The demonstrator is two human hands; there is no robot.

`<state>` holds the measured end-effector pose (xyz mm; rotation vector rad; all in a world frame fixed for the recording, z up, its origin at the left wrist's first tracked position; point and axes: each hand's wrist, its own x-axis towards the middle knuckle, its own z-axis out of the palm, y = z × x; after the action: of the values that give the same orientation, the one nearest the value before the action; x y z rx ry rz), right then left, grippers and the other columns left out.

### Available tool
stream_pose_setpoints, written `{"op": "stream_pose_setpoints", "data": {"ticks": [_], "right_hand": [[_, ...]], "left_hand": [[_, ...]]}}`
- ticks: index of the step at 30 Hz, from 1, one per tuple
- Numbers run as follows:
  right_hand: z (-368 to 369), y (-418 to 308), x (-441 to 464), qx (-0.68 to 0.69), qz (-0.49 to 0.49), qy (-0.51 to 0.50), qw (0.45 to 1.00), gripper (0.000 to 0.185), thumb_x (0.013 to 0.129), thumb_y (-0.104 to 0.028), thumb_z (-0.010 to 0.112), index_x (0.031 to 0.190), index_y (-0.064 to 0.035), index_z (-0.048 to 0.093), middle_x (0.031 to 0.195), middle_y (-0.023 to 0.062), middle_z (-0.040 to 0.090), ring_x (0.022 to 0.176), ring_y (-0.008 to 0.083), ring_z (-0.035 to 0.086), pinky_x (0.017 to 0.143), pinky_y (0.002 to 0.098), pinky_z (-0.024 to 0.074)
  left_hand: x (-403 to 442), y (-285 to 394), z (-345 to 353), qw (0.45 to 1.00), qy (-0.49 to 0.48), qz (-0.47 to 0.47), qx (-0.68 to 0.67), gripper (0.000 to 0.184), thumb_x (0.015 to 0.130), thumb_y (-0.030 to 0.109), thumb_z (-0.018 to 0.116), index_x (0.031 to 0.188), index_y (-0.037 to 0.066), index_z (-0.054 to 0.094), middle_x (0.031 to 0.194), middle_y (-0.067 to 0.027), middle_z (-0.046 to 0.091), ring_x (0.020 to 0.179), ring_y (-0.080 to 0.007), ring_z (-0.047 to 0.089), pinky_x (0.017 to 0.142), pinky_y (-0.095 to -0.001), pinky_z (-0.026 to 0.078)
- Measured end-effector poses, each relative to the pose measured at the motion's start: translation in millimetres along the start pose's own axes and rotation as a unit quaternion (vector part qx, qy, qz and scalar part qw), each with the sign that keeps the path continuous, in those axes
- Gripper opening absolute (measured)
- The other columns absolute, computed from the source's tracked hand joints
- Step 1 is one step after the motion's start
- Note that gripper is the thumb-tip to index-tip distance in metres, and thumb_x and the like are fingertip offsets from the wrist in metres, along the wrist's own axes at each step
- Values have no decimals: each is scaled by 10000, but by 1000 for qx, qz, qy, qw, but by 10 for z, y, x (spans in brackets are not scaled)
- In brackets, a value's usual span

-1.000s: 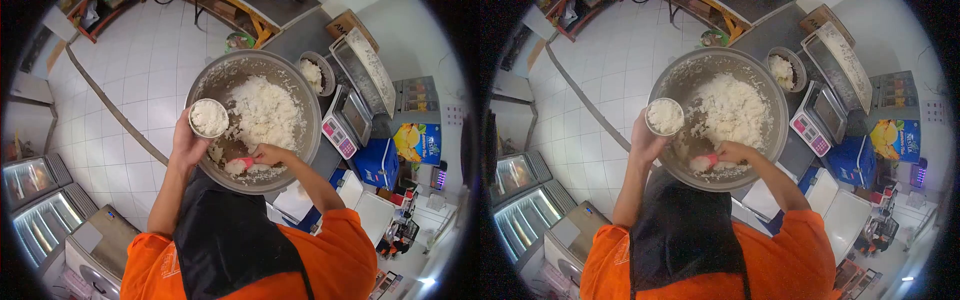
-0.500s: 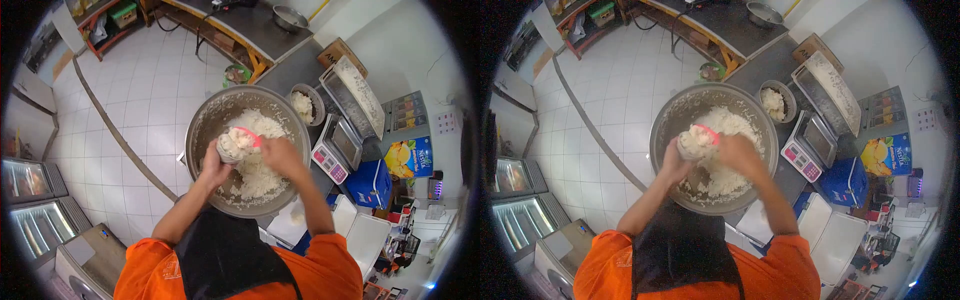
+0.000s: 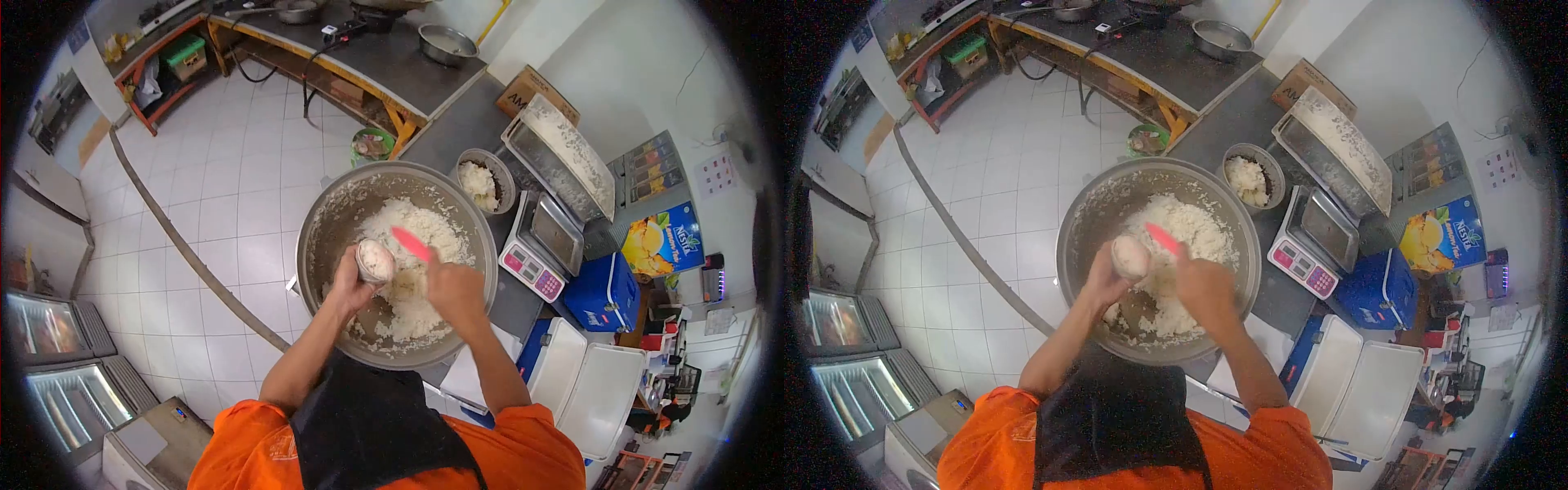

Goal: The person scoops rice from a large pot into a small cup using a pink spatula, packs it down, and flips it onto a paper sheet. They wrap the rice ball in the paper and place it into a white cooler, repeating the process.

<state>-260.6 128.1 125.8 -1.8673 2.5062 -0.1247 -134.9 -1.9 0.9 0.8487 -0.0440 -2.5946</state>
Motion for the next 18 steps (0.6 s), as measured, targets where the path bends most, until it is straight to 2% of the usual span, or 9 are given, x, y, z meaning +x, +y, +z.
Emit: {"op": "stream_pose_setpoints", "data": {"ticks": [2,4,5,6,8,9,11,15,18], "right_hand": [[-23,116,-28,59,67,15,996,284,963,-165,508,1132,-11,675,637,106,656,540,247,645,492,379,473],[226,229,-162,371,116,12,921,316,1012,-238,492,1048,0,697,635,158,620,553,243,592,546,356,445],[445,181,-224,423,116,-5,899,344,1022,-261,487,1026,18,688,632,196,584,584,212,558,593,354,440],[515,53,-230,421,115,-4,900,344,1022,-261,487,1026,18,688,632,196,584,584,212,558,593,354,440],[618,-158,-266,354,172,-59,918,289,986,-206,486,1065,8,663,856,286,657,841,435,671,747,487,496],[646,-119,-264,352,172,-59,918,289,986,-206,486,1065,8,663,856,286,657,841,435,671,747,487,496],[692,0,-298,302,98,-92,944,342,1010,-245,497,960,46,669,637,182,586,594,195,561,609,378,453],[276,205,-138,368,103,-58,922,346,991,-230,512,867,57,660,681,259,601,644,346,626,647,418,477],[659,144,-131,273,87,-96,953,341,985,-229,518,857,54,662,646,221,599,621,233,621,623,388,473]], "left_hand": [[63,-5,-96,999,-10,49,14,358,1013,328,350,1143,105,598,1112,-74,650,987,-231,640,829,-454,550],[71,-37,-80,998,-8,70,1,366,1018,338,343,1147,105,594,1123,-73,647,1010,-231,637,828,-454,552],[84,-55,-69,996,-6,87,-11,374,1022,347,337,1151,104,590,1134,-72,645,1034,-230,635,827,-454,554],[131,-63,-87,996,-8,88,-13,374,1022,347,337,1151,104,590,1134,-72,645,1034,-230,635,827,-454,554],[205,-124,-173,996,-13,90,17,380,1030,363,335,1150,104,587,1121,-72,645,1018,-229,640,808,-443,560],[199,-120,-178,996,-15,90,16,380,1030,363,335,1150,104,587,1121,-72,645,1018,-229,640,808,-443,560],[175,-110,-205,997,13,45,57,369,1032,369,347,1143,108,583,1104,-68,641,994,-226,646,799,-446,566],[115,-124,-135,997,-16,26,77,376,1031,366,360,1198,102,568,1170,-60,614,1061,-225,614,916,-436,514],[120,-99,-63,994,-30,22,107,366,1035,349,354,1202,103,566,1161,-58,615,1058,-219,619,876,-411,542]]}}
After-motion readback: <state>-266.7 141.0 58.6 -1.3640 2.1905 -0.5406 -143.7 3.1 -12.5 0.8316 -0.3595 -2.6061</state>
